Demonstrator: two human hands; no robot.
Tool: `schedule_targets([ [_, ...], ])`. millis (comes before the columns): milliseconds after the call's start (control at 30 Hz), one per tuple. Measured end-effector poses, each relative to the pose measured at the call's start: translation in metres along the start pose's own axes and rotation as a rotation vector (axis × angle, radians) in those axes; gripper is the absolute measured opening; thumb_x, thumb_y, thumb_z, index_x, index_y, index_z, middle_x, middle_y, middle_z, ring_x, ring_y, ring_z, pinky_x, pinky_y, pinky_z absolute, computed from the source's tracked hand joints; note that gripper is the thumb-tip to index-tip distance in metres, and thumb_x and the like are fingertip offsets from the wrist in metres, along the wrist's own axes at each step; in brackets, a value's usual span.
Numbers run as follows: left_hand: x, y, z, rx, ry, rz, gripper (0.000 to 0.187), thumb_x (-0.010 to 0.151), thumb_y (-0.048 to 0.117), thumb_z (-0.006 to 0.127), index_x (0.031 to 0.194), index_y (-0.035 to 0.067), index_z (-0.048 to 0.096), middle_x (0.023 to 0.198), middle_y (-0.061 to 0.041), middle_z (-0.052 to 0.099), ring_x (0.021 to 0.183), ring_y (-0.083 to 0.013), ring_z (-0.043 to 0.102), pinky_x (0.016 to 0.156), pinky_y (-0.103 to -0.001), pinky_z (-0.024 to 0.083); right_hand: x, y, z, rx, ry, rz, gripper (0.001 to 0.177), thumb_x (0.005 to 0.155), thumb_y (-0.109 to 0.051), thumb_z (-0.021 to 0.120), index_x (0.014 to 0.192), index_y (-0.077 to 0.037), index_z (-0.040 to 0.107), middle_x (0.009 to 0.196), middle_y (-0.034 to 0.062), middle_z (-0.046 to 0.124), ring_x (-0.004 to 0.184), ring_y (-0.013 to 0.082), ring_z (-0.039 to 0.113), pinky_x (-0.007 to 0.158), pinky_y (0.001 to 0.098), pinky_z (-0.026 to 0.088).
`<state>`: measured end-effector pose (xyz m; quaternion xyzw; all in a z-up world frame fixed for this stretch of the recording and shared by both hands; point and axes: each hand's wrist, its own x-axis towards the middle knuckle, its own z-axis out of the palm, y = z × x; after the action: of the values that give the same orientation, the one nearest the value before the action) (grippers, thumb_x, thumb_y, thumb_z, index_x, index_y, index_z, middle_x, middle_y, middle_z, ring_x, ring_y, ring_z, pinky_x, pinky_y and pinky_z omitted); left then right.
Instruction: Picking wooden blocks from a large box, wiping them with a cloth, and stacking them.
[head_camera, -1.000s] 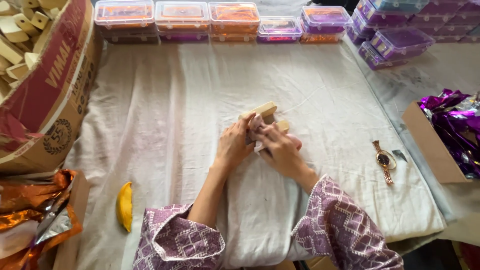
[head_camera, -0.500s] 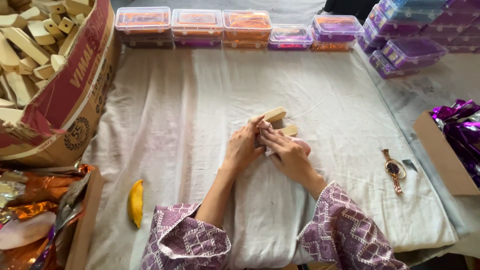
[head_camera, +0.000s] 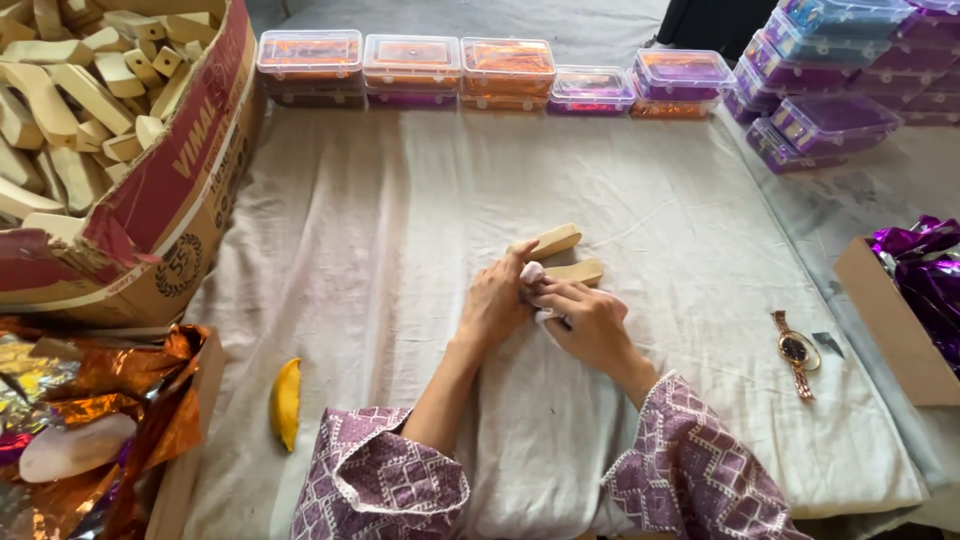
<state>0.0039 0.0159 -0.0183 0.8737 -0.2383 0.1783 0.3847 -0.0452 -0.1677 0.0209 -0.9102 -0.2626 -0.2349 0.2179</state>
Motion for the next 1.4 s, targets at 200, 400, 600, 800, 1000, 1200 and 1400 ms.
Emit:
schedule_targets([
  [200,0.002,0.008,-0.007,-0.045,-0.029,-0.036,0.092,0.071,0.022,0.089,0.15,0.014,0.041,0.111,-0.005,0.07,0.11,-0.0272,0.066,0.091,-0.043,0.048,-0.001,0.039,-0.009,-0.015,0.054,0.056,0.033,0.084,-0.008,0.073,0.117,-0.008,0.076,0.116,0.009,0.073,0.103,0.0256,0.07,0.089,0.0382,0.058],
  [400,0.001,0.003,-0.001,-0.068,-0.021,-0.035,0.09,0.072,0.02,0.087,0.149,0.015,0.042,0.11,-0.003,0.071,0.111,-0.0263,0.067,0.092,-0.042,0.048,-0.003,0.002,0.005,-0.127,0.044,0.068,0.027,0.084,-0.011,0.072,0.111,-0.012,0.079,0.104,0.0056,0.073,0.097,0.0223,0.069,0.082,0.0379,0.059],
  [600,0.001,0.003,-0.004,-0.051,-0.016,-0.02,0.092,0.072,0.02,0.086,0.151,0.015,0.041,0.109,-0.003,0.071,0.109,-0.0251,0.067,0.091,-0.042,0.048,0.002,0.026,0.002,0.002,0.061,-0.038,0.019,0.08,-0.012,0.074,0.099,-0.012,0.077,0.102,0.0031,0.071,0.096,0.0225,0.069,0.079,0.0377,0.059],
  [800,0.001,0.005,-0.003,-0.062,-0.017,-0.026,0.092,0.071,0.023,0.088,0.15,0.014,0.04,0.109,-0.005,0.07,0.108,-0.0265,0.066,0.091,-0.043,0.047,0.018,0.021,-0.002,-0.183,-0.003,0.217,0.012,0.081,-0.012,0.073,0.092,-0.013,0.076,0.098,0.0057,0.068,0.099,0.0273,0.067,0.08,0.0425,0.057],
  [1000,0.0,-0.01,0.013,0.001,0.028,0.034,0.088,0.075,0.012,0.08,0.155,0.014,0.041,0.118,-0.007,0.069,0.114,-0.0281,0.065,0.094,-0.043,0.047,0.027,-0.004,0.011,-0.053,0.013,0.013,0.028,0.074,-0.013,0.076,0.102,-0.011,0.074,0.1,0.0078,0.068,0.101,0.0288,0.065,0.086,0.0423,0.056],
  [1200,0.004,0.003,-0.005,-0.038,-0.037,-0.026,0.09,0.073,0.021,0.085,0.151,0.013,0.04,0.111,-0.008,0.069,0.11,-0.0289,0.065,0.093,-0.045,0.047,0.018,0.038,0.01,0.015,0.105,0.087,0.039,0.078,-0.008,0.077,0.117,-0.01,0.074,0.111,0.0104,0.068,0.109,0.0297,0.064,0.094,0.04,0.055],
  [1400,0.001,-0.001,-0.003,-0.059,-0.032,-0.024,0.088,0.071,0.023,0.087,0.147,0.012,0.044,0.114,-0.01,0.069,0.109,-0.0313,0.065,0.092,-0.045,0.049,0.018,0.004,0.014,0.019,0.055,0.032,0.038,0.076,-0.006,0.076,0.114,-0.007,0.075,0.12,0.0098,0.068,0.114,0.0295,0.064,0.095,0.042,0.052],
])
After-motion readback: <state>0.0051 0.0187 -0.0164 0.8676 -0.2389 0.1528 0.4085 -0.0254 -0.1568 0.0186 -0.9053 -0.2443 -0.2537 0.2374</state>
